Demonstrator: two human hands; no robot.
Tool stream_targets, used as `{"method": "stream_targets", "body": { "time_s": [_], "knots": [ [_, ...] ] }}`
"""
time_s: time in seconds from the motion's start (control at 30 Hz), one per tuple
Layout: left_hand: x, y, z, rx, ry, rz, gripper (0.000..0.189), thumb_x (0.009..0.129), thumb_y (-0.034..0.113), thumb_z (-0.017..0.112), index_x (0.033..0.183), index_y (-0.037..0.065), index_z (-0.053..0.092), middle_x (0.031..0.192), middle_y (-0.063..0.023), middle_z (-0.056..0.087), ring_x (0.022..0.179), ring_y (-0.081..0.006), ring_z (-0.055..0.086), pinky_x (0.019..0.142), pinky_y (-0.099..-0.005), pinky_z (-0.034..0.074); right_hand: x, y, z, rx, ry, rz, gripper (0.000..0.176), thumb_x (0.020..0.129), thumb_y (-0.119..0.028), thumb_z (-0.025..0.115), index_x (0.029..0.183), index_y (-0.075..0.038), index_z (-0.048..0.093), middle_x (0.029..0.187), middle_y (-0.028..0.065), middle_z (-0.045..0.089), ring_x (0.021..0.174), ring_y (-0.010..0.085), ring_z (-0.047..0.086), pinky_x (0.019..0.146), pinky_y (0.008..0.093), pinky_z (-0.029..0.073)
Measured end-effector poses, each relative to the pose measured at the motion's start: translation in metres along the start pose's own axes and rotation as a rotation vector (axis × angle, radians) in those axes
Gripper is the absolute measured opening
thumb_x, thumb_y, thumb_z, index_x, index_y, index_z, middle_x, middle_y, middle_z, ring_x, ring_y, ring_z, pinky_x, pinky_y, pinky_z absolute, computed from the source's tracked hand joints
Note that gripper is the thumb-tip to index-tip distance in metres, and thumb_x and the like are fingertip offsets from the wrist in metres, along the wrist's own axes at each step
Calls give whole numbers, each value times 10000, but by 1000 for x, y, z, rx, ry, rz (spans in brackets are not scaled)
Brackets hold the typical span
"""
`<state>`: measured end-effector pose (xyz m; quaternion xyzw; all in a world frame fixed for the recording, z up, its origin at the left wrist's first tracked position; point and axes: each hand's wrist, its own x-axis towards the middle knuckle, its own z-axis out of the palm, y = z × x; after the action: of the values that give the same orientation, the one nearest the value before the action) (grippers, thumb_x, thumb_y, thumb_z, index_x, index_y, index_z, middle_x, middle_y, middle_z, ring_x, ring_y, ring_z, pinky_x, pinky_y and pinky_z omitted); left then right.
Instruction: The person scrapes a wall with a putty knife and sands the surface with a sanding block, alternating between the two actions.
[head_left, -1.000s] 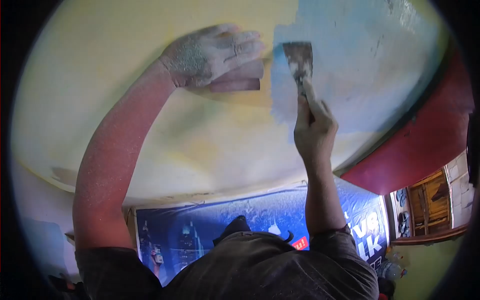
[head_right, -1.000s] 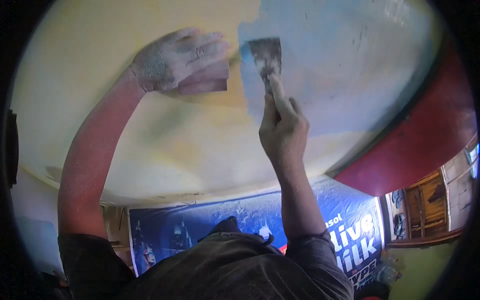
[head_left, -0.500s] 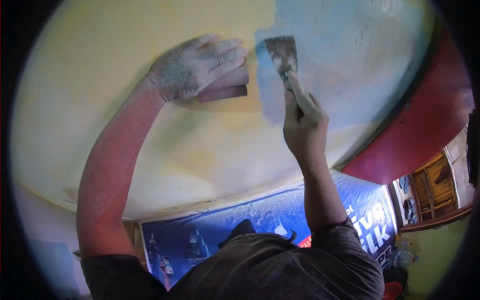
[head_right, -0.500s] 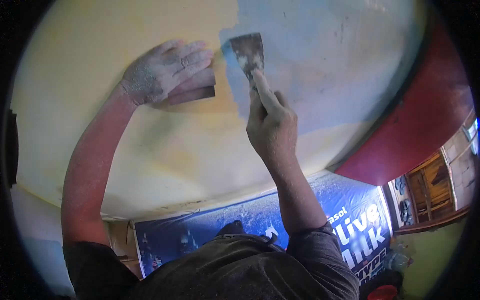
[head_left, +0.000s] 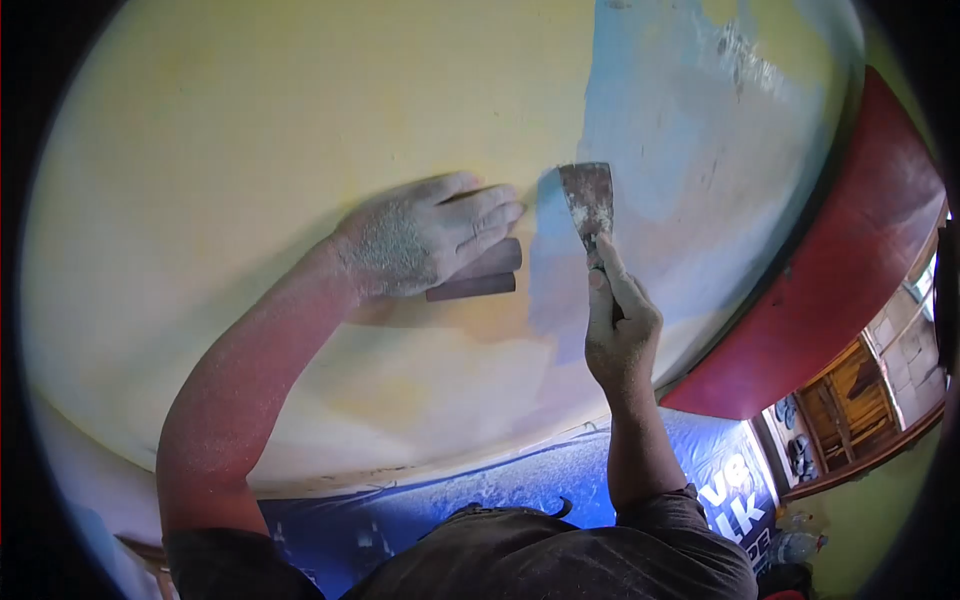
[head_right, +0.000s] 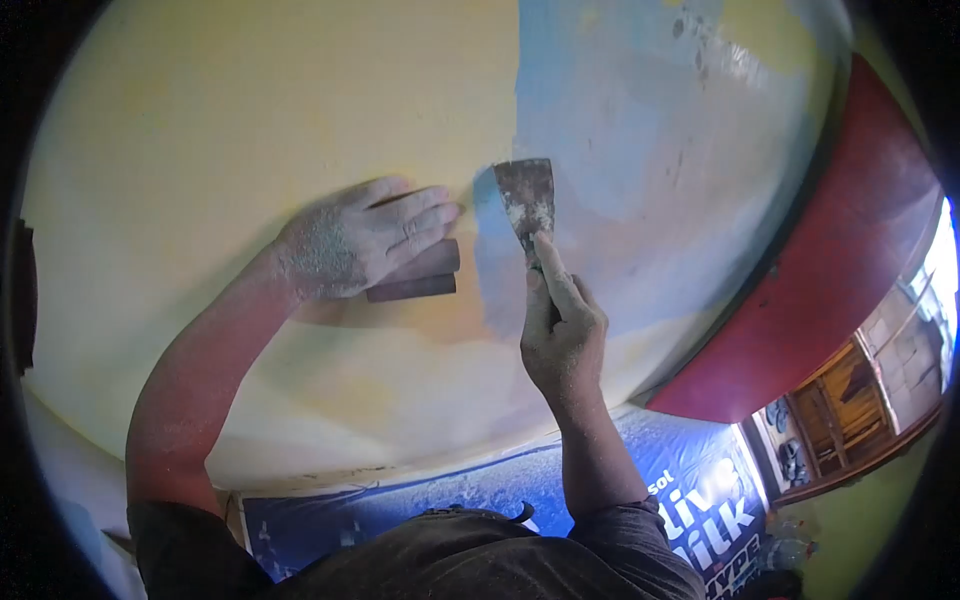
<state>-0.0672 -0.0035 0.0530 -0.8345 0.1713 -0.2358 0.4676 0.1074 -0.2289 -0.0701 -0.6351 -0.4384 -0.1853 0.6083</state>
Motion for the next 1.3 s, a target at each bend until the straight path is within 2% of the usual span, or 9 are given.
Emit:
{"method": "stream_targets", "body": {
  "time_s": [0.1, 0.2, 0.37, 0.57, 0.83, 0.93, 1.1, 1.2, 1.3],
  "knots": [
    [-3, 3, -5, 10, -22, -4, 540, 1024, 236, 640, 1527, 53, 712, 1587, -92, 667, 1549, -210, 546, 1308, -409, 423, 10, -4, -8, -5, 9, -105, 439, 1119, 6, 651, 1551, -30, 721, 1091, 229, 828, 913, 246, 786, 835, 364, 607],
    [0, 0, -6, -9, -24, 2, 543, 1026, 233, 640, 1528, 36, 710, 1597, -98, 659, 1533, -213, 558, 1300, -412, 430, 5, 1, -12, -26, -28, -17, 437, 1117, -7, 665, 1550, -29, 721, 1119, 241, 832, 937, 242, 792, 853, 354, 605],
    [-5, 2, 6, -40, 28, -29, 541, 1022, 237, 642, 1517, 32, 714, 1598, -97, 655, 1531, -231, 553, 1298, -416, 439, 14, -14, -19, -52, -13, 73, 379, 1118, -64, 718, 1492, -53, 775, 1097, 156, 832, 873, 127, 703, 784, 295, 556],
    [1, -11, 10, -45, 39, 6, 511, 1021, 234, 654, 1479, 20, 728, 1575, -97, 669, 1505, -251, 581, 1282, -404, 465, 9, -8, -33, -134, -100, 168, 452, 1078, -42, 715, 1529, -59, 747, 1050, 160, 792, 843, 178, 715, 784, 322, 567],
    [10, -8, 3, -100, 87, -15, 487, 1015, 261, 698, 1434, 17, 744, 1503, -93, 717, 1502, -231, 590, 1254, -411, 481, 3, -11, -22, -78, -14, -159, 479, 1056, 4, 710, 1534, -19, 699, 1083, 228, 809, 918, 367, 789, 834, 407, 632],
    [12, -11, 4, -130, 105, -18, 470, 1026, 267, 698, 1423, 21, 751, 1502, -88, 719, 1506, -229, 588, 1251, -416, 481, -2, -1, -10, -93, 57, -229, 459, 1053, 12, 711, 1511, -8, 712, 1096, 220, 815, 888, 335, 795, 793, 398, 635],
    [13, -8, -2, -82, 47, -17, 447, 1039, 248, 678, 1427, 40, 758, 1520, -78, 714, 1525, -230, 575, 1265, -421, 471, 3, -7, -8, 36, 58, -39, 380, 1051, 30, 737, 1429, 24, 761, 1098, 201, 825, 860, 231, 812, 765, 342, 627],
    [13, -10, -3, -51, 24, -10, 453, 1046, 236, 659, 1450, 54, 750, 1540, -72, 704, 1537, -218, 568, 1288, -416, 452, -15, 7, -4, 38, 25, 40, 359, 1058, 29, 732, 1415, 26, 767, 1109, 198, 829, 856, 233, 810, 761, 338, 625],
    [11, -7, -7, -33, 0, -13, 475, 1052, 226, 635, 1486, 59, 730, 1567, -73, 684, 1546, -201, 562, 1302, -403, 434, -11, 10, 7, 90, 85, -68, 356, 1058, 27, 733, 1412, 23, 769, 1117, 193, 831, 859, 238, 812, 762, 346, 627]
  ]
}}
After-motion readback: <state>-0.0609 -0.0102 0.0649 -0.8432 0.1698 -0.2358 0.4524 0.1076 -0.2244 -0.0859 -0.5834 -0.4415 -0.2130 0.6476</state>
